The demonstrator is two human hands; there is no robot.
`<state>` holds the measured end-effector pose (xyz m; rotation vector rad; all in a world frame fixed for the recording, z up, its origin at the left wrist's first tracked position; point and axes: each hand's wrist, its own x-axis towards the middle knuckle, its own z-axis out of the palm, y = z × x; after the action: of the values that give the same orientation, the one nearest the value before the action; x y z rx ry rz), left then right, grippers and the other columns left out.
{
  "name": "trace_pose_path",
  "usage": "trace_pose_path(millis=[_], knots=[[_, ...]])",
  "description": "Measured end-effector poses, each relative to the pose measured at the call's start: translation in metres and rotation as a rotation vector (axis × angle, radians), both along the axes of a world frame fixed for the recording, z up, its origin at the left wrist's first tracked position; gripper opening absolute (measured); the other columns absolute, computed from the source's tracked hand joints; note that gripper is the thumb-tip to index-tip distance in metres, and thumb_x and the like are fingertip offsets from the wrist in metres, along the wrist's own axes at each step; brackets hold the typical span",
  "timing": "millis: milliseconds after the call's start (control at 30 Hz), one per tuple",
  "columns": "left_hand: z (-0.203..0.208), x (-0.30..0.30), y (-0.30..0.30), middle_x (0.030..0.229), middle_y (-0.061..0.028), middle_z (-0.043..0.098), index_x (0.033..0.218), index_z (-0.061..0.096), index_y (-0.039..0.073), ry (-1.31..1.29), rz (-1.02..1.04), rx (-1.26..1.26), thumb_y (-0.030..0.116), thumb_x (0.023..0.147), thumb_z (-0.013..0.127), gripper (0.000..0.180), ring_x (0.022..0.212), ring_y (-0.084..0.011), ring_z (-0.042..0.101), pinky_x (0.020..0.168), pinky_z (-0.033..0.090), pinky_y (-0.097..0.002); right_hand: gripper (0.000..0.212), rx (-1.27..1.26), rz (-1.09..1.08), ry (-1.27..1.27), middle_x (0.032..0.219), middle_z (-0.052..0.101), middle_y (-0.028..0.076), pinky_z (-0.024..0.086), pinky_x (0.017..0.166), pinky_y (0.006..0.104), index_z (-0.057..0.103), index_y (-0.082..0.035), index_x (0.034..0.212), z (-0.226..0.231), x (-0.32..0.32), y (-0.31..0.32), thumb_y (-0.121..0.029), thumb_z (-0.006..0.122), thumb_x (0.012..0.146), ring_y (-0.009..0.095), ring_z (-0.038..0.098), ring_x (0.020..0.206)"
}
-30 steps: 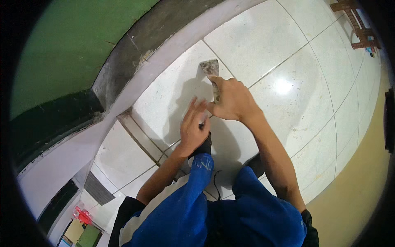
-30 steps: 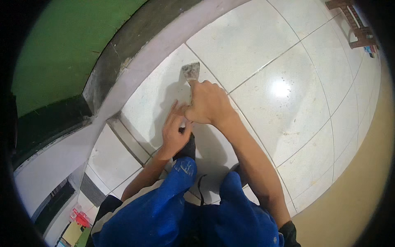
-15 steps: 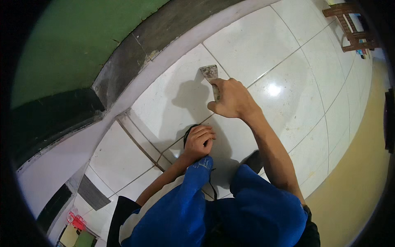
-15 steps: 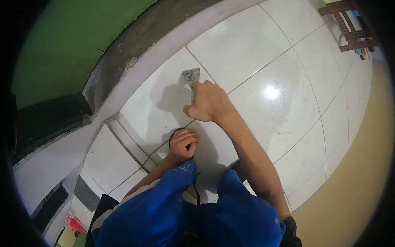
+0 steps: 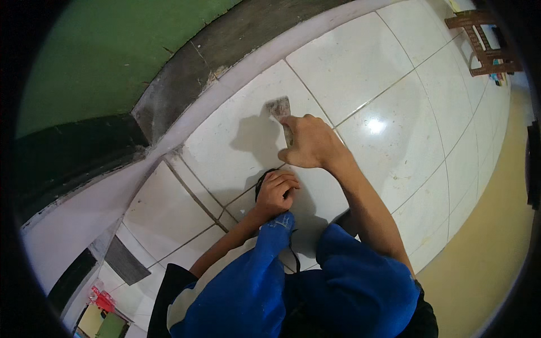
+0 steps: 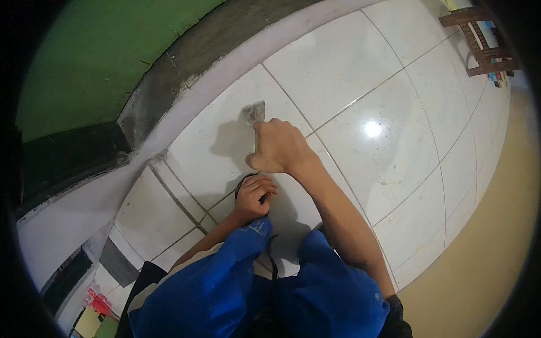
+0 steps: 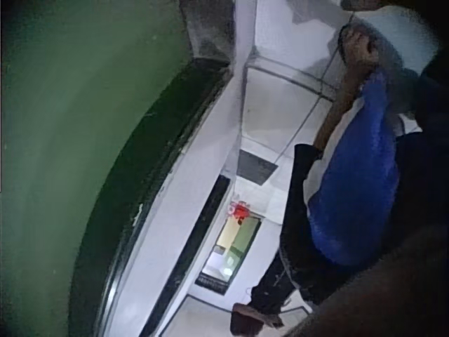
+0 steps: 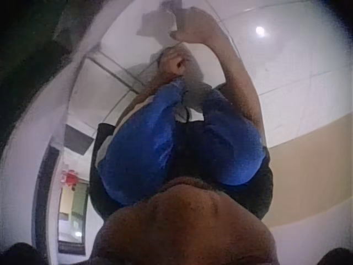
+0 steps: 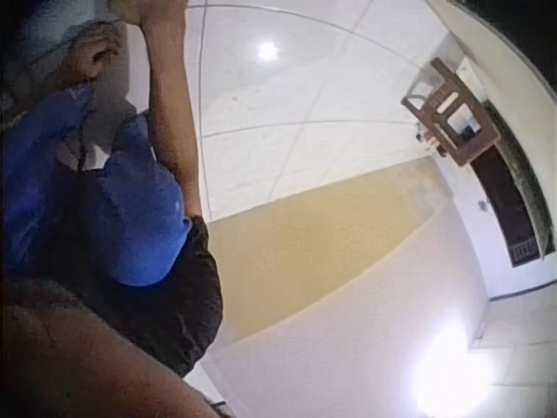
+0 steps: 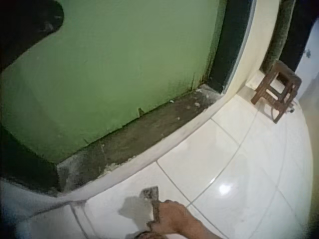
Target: The person scrapes a white tiled floor with a metal scraper to remove small patches of debris.
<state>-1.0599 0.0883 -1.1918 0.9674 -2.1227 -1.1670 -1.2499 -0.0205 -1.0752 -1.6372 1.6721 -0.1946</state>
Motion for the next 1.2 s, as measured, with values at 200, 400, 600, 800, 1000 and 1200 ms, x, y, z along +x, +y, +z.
trace_pose_path(millis=[200, 400, 600, 800, 1000, 1200], knots=[[0.0, -0.002, 0.002, 0.096, -0.0051, 0.073, 0.08, 0.071, 0.011, -0.042, 0.024, -0.056, -0.005, 0.07, 0.068, 0.019, 0.101, -0.0245, 0.068, 0.093, 0.049, -0.0411, 0.072, -0.083, -0.019, 0.026, 0.076, 0.069, 0.029, 0.058, 0.072, 0.0498, 0.063, 0.009, 0.121, -0.019, 0.013, 0.002, -0.025, 0.071, 0.058, 0.046, 0.07, 0.074], [0.008, 0.011, -0.015, 0.116, -0.0136, 0.069, 0.107, 0.067, 0.003, -0.054, 0.204, -0.172, 0.009, 0.077, 0.078, 0.032, 0.113, -0.0326, 0.063, 0.101, 0.047, -0.045, 0.056, 0.079, 0.112, -0.038, 0.066, 0.065, 0.03, 0.058, 0.061, 0.0492, 0.061, 0.014, 0.1, 0.008, 0.016, 0.034, -0.025, 0.07, 0.061, 0.046, 0.069, 0.065], [0.009, -0.01, -0.076, 0.136, -0.0187, 0.06, 0.138, 0.055, 0.0, -0.182, 0.235, -0.18, 0.012, 0.084, 0.075, 0.058, 0.133, -0.0415, 0.051, 0.114, 0.038, -0.0504, 0.041, 0.078, 0.016, -0.099, 0.073, 0.068, 0.027, 0.059, 0.065, 0.0475, 0.067, 0.01, 0.079, 0.021, 0.024, 0.044, -0.026, 0.073, 0.06, 0.045, 0.07, 0.07], [0.003, -0.008, -0.118, 0.13, -0.0179, 0.067, 0.127, 0.066, 0.004, -0.115, 0.065, -0.202, 0.013, 0.094, 0.063, 0.034, 0.126, -0.0359, 0.061, 0.109, 0.046, -0.0459, 0.054, -0.039, 0.004, -0.123, 0.073, 0.066, 0.032, 0.058, 0.063, 0.0499, 0.059, 0.019, 0.097, 0.001, 0.029, 0.043, -0.023, 0.07, 0.064, 0.045, 0.07, 0.068], [0.0, 0.003, -0.088, 0.125, -0.0152, 0.07, 0.124, 0.069, 0.004, -0.134, 0.059, -0.188, -0.001, 0.086, 0.069, 0.039, 0.121, -0.0332, 0.064, 0.106, 0.049, -0.0426, 0.056, 0.13, 0.1, -0.153, 0.071, 0.066, 0.031, 0.058, 0.064, 0.0497, 0.058, 0.018, 0.101, 0.005, 0.03, 0.053, -0.022, 0.069, 0.064, 0.045, 0.07, 0.068], [-0.006, -0.017, -0.134, 0.131, -0.0149, 0.068, 0.126, 0.069, 0.005, -0.155, 0.114, -0.27, 0.008, 0.09, 0.065, 0.036, 0.127, -0.033, 0.061, 0.109, 0.046, -0.0409, 0.065, -0.069, -0.006, -0.079, 0.069, 0.066, 0.027, 0.057, 0.061, 0.05, 0.058, 0.011, 0.112, -0.023, 0.02, 0.031, -0.025, 0.072, 0.061, 0.046, 0.068, 0.065]])
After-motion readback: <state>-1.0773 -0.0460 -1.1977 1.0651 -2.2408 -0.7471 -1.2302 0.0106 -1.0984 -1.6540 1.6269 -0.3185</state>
